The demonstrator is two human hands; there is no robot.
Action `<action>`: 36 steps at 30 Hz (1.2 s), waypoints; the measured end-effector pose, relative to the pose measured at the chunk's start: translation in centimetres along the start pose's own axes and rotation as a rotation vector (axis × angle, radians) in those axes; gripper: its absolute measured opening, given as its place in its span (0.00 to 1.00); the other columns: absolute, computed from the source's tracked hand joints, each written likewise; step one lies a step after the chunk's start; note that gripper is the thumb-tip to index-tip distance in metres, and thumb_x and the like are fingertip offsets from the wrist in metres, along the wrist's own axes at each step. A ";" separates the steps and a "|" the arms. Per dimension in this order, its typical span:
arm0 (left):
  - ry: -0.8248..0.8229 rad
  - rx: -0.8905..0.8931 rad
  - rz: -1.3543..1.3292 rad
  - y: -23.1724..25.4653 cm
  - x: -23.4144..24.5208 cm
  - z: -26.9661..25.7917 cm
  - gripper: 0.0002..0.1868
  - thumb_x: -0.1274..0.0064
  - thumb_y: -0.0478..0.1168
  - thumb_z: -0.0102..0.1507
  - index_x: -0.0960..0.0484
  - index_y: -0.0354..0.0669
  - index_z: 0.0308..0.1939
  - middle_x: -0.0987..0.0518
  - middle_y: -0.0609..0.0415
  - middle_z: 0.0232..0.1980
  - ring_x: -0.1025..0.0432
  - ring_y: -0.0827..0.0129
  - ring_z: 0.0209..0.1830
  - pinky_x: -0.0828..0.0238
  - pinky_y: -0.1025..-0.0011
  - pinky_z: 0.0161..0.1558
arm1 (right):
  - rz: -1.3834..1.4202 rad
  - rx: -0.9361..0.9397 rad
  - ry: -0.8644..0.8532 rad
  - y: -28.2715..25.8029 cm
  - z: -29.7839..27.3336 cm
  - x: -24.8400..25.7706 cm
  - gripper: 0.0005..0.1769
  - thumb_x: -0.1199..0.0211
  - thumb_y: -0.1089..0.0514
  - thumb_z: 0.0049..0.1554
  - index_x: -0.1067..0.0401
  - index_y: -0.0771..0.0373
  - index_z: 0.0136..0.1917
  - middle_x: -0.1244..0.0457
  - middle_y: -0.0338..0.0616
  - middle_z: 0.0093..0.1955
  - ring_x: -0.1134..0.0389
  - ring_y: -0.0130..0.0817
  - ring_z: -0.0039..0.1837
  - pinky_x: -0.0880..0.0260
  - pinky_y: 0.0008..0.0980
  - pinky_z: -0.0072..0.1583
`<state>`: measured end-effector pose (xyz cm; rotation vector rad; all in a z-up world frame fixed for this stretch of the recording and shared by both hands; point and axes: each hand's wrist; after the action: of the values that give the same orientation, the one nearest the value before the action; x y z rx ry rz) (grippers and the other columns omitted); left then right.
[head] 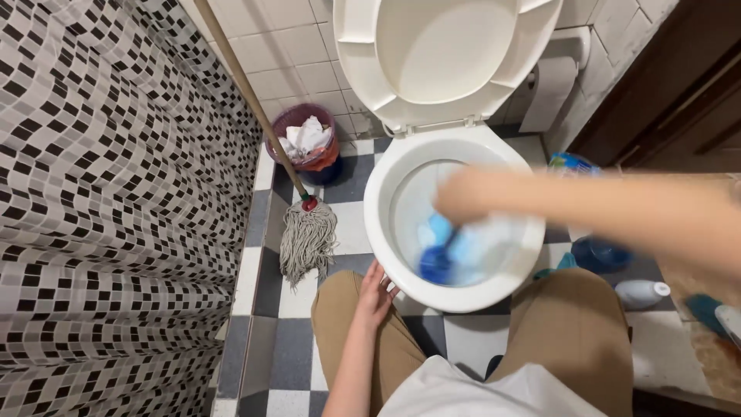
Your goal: Cleaning the toilet bowl with a brush and wiping the exterior with a cloth.
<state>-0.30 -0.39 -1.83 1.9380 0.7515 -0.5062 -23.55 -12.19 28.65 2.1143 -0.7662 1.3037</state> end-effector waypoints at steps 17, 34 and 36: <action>-0.017 0.030 0.076 1.2 -0.9 -1.4 0.33 0.41 0.52 0.65 0.32 0.63 0.74 0.26 0.63 0.64 0.32 0.61 0.62 0.35 0.49 0.62 | -0.332 -0.160 -0.004 9.1 6.7 0.2 0.05 0.34 0.62 0.52 0.17 0.59 0.40 0.31 0.48 0.31 0.28 0.40 0.33 0.27 0.48 0.31; -0.021 0.024 0.066 0.4 -0.2 -0.6 0.33 0.42 0.52 0.65 0.32 0.63 0.74 0.25 0.64 0.63 0.31 0.62 0.61 0.32 0.51 0.60 | 0.103 -0.042 -0.170 7.1 5.8 4.7 0.10 0.36 0.60 0.54 0.18 0.59 0.49 0.30 0.56 0.35 0.26 0.47 0.35 0.25 0.46 0.38; -0.024 0.018 0.058 0.7 -0.5 -0.2 0.32 0.42 0.52 0.66 0.33 0.63 0.74 0.25 0.63 0.64 0.31 0.61 0.62 0.33 0.49 0.61 | -0.005 -0.145 0.126 9.9 6.1 0.7 0.06 0.33 0.61 0.53 0.17 0.60 0.42 0.30 0.53 0.31 0.25 0.48 0.35 0.25 0.50 0.36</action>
<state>-0.12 -0.61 -0.97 1.9612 0.6756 -0.5017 -26.54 -23.42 28.37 1.8997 -0.7771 1.3235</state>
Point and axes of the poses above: each hand's wrist, its own z-axis towards the middle knuckle, its own x-axis out of the back of the hand, y = z × x
